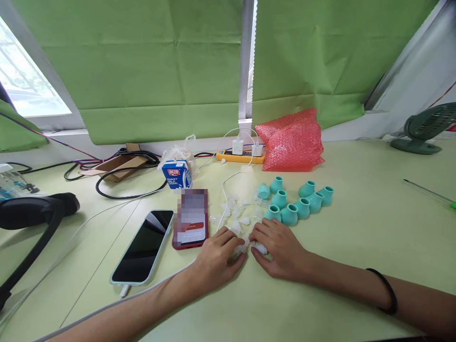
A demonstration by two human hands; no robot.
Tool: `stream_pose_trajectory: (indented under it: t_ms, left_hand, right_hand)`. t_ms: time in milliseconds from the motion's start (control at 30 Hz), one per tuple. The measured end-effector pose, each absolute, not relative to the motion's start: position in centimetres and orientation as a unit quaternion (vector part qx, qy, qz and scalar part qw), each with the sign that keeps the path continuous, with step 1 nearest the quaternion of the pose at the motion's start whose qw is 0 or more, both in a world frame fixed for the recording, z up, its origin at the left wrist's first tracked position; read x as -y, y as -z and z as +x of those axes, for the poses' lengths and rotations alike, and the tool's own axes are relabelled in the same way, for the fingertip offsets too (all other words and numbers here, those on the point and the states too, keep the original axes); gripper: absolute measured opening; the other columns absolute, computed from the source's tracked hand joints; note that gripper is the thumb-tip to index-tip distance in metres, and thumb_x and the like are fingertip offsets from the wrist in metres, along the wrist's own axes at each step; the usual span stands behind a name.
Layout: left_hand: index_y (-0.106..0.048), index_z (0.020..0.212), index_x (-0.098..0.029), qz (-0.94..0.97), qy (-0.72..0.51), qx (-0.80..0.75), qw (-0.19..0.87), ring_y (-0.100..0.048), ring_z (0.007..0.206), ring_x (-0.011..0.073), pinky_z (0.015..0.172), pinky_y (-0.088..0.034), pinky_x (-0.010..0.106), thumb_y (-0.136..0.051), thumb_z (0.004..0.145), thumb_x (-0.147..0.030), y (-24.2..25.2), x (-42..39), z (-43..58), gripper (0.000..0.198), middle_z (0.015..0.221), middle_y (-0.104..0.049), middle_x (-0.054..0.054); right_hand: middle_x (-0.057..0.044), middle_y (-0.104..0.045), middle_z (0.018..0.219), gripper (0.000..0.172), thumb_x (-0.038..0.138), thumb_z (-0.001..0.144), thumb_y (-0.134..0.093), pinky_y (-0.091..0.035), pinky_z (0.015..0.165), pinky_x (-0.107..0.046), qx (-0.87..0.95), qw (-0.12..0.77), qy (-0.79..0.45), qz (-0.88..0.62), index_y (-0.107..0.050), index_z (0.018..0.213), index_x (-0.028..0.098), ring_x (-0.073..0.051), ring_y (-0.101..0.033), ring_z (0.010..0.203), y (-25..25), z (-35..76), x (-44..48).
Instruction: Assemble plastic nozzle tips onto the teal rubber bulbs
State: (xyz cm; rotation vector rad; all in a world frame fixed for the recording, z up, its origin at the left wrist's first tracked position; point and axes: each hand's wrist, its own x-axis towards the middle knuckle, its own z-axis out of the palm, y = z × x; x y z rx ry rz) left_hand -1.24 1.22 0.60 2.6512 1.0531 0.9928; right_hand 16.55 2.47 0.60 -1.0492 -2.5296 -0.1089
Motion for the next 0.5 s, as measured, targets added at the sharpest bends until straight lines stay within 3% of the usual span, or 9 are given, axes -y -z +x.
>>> stream_pose_trajectory:
  t_ms: [500]
  left_hand:
    - [-0.059, 0.087, -0.014, 0.867, -0.288, -0.395, 0.099, -0.046, 0.074, 0.0183, 0.064, -0.042, 0.031, -0.049, 0.074, -0.022, -0.54, -1.57, -1.57, 0.019, 0.074, -0.055, 0.007]
  right_hand:
    - [0.001, -0.056, 0.067, 0.002, 0.018, 0.066, -0.052, -0.028, 0.061, -0.028, 0.872, 0.254, -0.045, -0.416, -0.051, 0.068, 0.018, -0.015, -0.045, 0.069, -0.83, 16.60, -2.21]
